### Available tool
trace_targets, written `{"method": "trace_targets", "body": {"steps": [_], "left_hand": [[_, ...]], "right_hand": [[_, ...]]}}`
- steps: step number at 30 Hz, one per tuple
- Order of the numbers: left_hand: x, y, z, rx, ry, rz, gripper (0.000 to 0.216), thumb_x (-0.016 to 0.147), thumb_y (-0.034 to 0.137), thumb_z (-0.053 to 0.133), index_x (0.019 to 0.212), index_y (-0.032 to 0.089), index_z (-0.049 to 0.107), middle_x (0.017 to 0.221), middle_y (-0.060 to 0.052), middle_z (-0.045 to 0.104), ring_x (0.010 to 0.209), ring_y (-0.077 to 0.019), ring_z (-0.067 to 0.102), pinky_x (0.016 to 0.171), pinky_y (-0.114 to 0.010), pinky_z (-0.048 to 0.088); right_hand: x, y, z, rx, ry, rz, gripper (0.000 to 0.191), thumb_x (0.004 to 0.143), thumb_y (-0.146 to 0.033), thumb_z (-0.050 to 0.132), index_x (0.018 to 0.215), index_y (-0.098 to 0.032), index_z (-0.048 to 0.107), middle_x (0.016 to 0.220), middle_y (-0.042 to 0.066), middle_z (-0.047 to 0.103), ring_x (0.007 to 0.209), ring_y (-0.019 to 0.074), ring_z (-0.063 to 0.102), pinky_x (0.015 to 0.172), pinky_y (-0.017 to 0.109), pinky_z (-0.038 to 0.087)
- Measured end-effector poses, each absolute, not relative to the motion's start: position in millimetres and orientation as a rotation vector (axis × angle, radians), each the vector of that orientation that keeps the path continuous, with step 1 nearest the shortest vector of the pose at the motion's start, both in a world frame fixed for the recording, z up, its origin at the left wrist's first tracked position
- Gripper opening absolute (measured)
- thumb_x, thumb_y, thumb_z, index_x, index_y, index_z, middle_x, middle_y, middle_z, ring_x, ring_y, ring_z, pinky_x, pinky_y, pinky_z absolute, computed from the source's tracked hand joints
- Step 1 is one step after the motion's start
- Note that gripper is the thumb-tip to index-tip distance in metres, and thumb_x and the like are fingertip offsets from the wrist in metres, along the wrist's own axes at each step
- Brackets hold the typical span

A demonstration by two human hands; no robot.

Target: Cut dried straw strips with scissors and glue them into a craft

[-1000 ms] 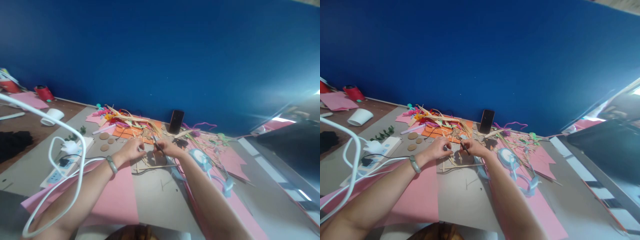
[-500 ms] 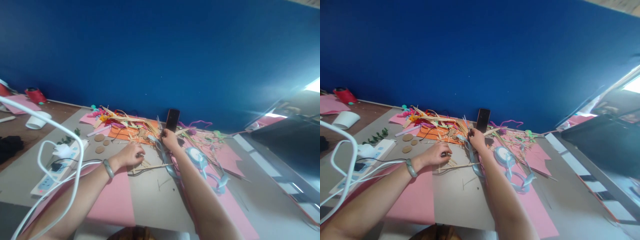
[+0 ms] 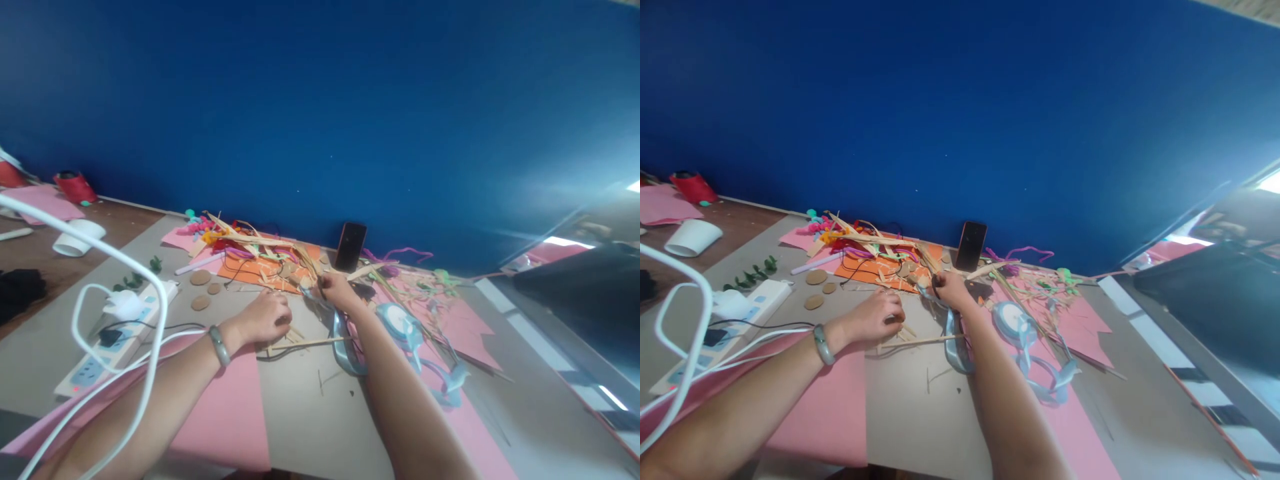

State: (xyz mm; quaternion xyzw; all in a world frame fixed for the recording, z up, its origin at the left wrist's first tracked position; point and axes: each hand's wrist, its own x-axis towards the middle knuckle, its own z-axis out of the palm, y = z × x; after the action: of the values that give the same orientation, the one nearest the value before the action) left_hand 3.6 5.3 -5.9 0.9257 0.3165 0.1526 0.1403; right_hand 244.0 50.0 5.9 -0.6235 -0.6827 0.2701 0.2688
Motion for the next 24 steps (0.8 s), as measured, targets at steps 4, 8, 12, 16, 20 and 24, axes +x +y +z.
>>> {"method": "trace_targets", "body": {"steps": [4,8,12,16,20,24], "left_hand": [[4.1,4.7,-3.5,2.682,0.921,0.435,0.012,0.08,0.023,0.059,0.074,0.019,0.068,0.08,-0.004,0.064,0.087,-0.0201,0.056,0.077,-0.035,0.032],[4.2,4.5,-4.4,2.704,0.929,0.425,0.012,0.079,0.023,0.059,0.074,0.018,0.068,0.081,-0.005,0.064,0.084,-0.0196,0.056,0.076,-0.035,0.033],[4.1,3.5,-4.8,2.726,0.937,0.438,0.011,0.079,0.023,0.059,0.072,0.019,0.066,0.081,-0.004,0.062,0.082,-0.0191,0.055,0.076,-0.035,0.033],[4.0,2.1,-2.5,2.743,0.93,0.463,0.011,0.079,0.022,0.058,0.071,0.019,0.065,0.08,-0.003,0.062,0.082,-0.0188,0.056,0.075,-0.035,0.033],[4.5,1.4,-0.5,2.737,0.932,0.459,0.011,0.079,0.021,0.058,0.071,0.019,0.065,0.081,-0.003,0.063,0.083,-0.0186,0.056,0.076,-0.035,0.034],[5.0,1.4,-0.9,2.722,0.944,0.447,0.011,0.079,0.021,0.058,0.071,0.019,0.065,0.08,-0.003,0.063,0.083,-0.0187,0.056,0.077,-0.035,0.034]], "right_hand": [[248.1,46.9,11.7,-1.724,-1.9,0.678,0.017,0.065,-0.032,0.067,0.061,-0.017,0.06,0.053,-0.002,0.055,0.05,0.0126,0.048,0.051,0.023,0.035],[250.1,55.0,10.5,-1.824,-1.826,0.408,0.003,0.066,-0.02,0.06,0.068,-0.017,0.059,0.064,0.001,0.061,0.06,0.015,0.051,0.057,0.025,0.036],[239.7,61.0,-0.1,-1.854,-1.8,0.285,0.008,0.068,-0.018,0.058,0.075,-0.018,0.062,0.07,0.002,0.065,0.066,0.0167,0.055,0.063,0.025,0.038],[228.8,63.2,-9.4,-1.881,-1.788,0.219,0.009,0.069,-0.016,0.058,0.075,-0.018,0.062,0.072,0.004,0.067,0.069,0.0185,0.059,0.067,0.027,0.04],[228.7,66.5,-16.1,-1.887,-1.774,0.19,0.012,0.068,-0.014,0.057,0.077,-0.019,0.063,0.075,0.005,0.069,0.073,0.0198,0.061,0.069,0.027,0.041],[235.6,70.0,-22.4,-1.866,-1.748,0.211,0.016,0.068,-0.015,0.055,0.08,-0.019,0.064,0.076,0.004,0.07,0.072,0.0192,0.062,0.067,0.026,0.043]]}}
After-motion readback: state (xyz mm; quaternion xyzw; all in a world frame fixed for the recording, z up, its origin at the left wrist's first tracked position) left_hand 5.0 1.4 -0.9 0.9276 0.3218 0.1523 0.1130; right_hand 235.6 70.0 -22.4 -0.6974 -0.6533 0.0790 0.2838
